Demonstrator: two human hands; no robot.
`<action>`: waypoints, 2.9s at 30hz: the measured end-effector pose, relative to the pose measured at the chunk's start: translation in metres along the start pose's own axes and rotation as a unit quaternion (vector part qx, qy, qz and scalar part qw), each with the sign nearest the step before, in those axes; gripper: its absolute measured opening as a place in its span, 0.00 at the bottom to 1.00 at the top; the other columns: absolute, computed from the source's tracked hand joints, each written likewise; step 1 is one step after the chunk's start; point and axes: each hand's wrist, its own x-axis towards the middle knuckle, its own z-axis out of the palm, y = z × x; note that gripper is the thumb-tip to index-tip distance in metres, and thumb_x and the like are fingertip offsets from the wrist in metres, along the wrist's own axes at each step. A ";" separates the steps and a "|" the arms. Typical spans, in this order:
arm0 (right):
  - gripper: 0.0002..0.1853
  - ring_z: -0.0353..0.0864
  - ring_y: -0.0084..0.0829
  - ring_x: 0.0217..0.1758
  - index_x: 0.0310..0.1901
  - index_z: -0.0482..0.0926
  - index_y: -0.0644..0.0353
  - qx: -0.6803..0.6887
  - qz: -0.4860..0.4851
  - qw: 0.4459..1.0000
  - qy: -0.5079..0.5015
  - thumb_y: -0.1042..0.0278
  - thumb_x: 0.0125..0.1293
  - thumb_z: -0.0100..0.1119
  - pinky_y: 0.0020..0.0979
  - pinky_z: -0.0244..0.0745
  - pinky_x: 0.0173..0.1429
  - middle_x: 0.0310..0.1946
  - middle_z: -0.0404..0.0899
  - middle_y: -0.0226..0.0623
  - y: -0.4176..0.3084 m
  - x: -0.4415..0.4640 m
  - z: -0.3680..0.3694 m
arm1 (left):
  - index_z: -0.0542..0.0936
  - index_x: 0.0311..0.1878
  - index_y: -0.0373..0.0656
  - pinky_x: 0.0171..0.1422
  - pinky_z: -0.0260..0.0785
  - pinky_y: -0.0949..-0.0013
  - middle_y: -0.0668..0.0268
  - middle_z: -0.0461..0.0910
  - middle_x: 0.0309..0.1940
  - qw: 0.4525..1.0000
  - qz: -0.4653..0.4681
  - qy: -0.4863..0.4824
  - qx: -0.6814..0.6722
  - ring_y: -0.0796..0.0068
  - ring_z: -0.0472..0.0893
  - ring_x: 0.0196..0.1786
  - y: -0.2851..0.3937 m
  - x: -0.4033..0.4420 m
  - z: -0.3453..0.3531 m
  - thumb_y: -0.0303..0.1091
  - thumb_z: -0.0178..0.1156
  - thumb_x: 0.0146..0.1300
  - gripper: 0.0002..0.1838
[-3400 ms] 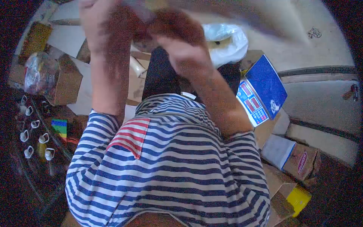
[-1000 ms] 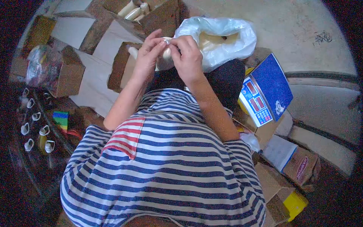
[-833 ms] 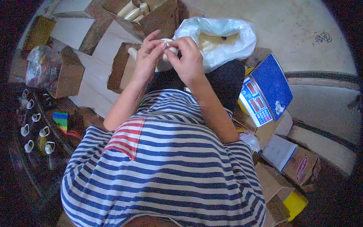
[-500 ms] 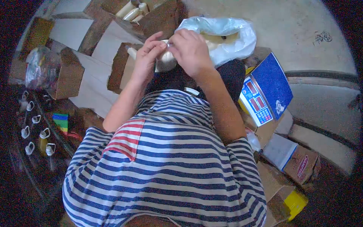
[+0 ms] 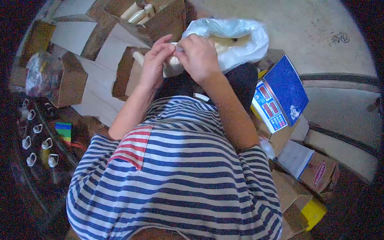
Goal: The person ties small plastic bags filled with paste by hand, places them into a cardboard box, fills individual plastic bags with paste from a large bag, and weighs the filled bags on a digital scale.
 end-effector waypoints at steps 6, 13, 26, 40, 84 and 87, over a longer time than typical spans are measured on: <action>0.07 0.72 0.33 0.40 0.31 0.76 0.52 -0.078 -0.069 0.995 -0.003 0.61 0.53 0.59 0.36 0.63 0.45 0.30 0.71 0.32 -0.009 -0.004 -0.010 | 0.80 0.33 0.38 0.52 0.63 0.74 0.65 0.64 0.58 0.997 0.008 -0.029 0.075 0.78 0.70 0.53 0.000 0.000 -0.004 0.33 0.59 0.58 0.08; 0.10 0.76 0.39 0.28 0.31 0.77 0.53 -0.122 -0.130 0.977 -0.115 0.57 0.55 0.57 0.40 0.67 0.35 0.23 0.75 0.35 0.008 0.009 -0.019 | 0.80 0.32 0.38 0.52 0.63 0.74 0.64 0.63 0.61 0.995 -0.029 -0.075 0.058 0.79 0.69 0.54 0.002 0.000 -0.004 0.32 0.57 0.57 0.07; 0.13 0.57 0.11 0.18 0.25 0.72 0.59 0.471 0.263 0.835 -0.106 0.62 0.66 0.50 0.17 0.49 0.22 0.16 0.63 0.19 0.002 -0.010 0.007 | 0.78 0.33 0.41 0.65 0.52 0.65 0.52 0.65 0.59 0.987 0.097 -0.018 0.123 0.59 0.64 0.61 -0.011 0.002 0.004 0.33 0.54 0.55 0.07; 0.14 0.56 0.12 0.18 0.22 0.70 0.57 0.546 0.301 0.779 -0.070 0.62 0.64 0.51 0.16 0.48 0.22 0.17 0.63 0.21 -0.027 0.013 -0.008 | 0.79 0.35 0.51 0.64 0.36 0.41 0.70 0.73 0.52 0.811 0.333 -0.044 0.479 0.64 0.67 0.59 0.003 0.000 -0.019 0.40 0.58 0.54 0.07; 0.10 0.69 0.20 0.28 0.32 0.76 0.64 0.284 0.392 0.857 -0.176 0.67 0.66 0.50 0.22 0.65 0.34 0.25 0.73 0.30 0.194 0.037 0.107 | 0.64 0.55 0.28 0.50 0.71 0.61 0.49 0.73 0.48 0.868 -0.098 0.378 0.307 0.56 0.77 0.47 -0.173 0.504 -0.291 0.47 0.72 0.32 0.48; 0.10 0.69 0.20 0.28 0.32 0.75 0.64 0.342 0.487 0.787 -0.163 0.68 0.66 0.49 0.23 0.66 0.35 0.26 0.74 0.30 0.204 0.034 0.116 | 0.75 0.46 0.35 0.39 0.74 0.62 0.56 0.79 0.38 0.792 -0.113 0.458 0.387 0.61 0.79 0.38 -0.184 0.501 -0.275 0.52 0.68 0.42 0.33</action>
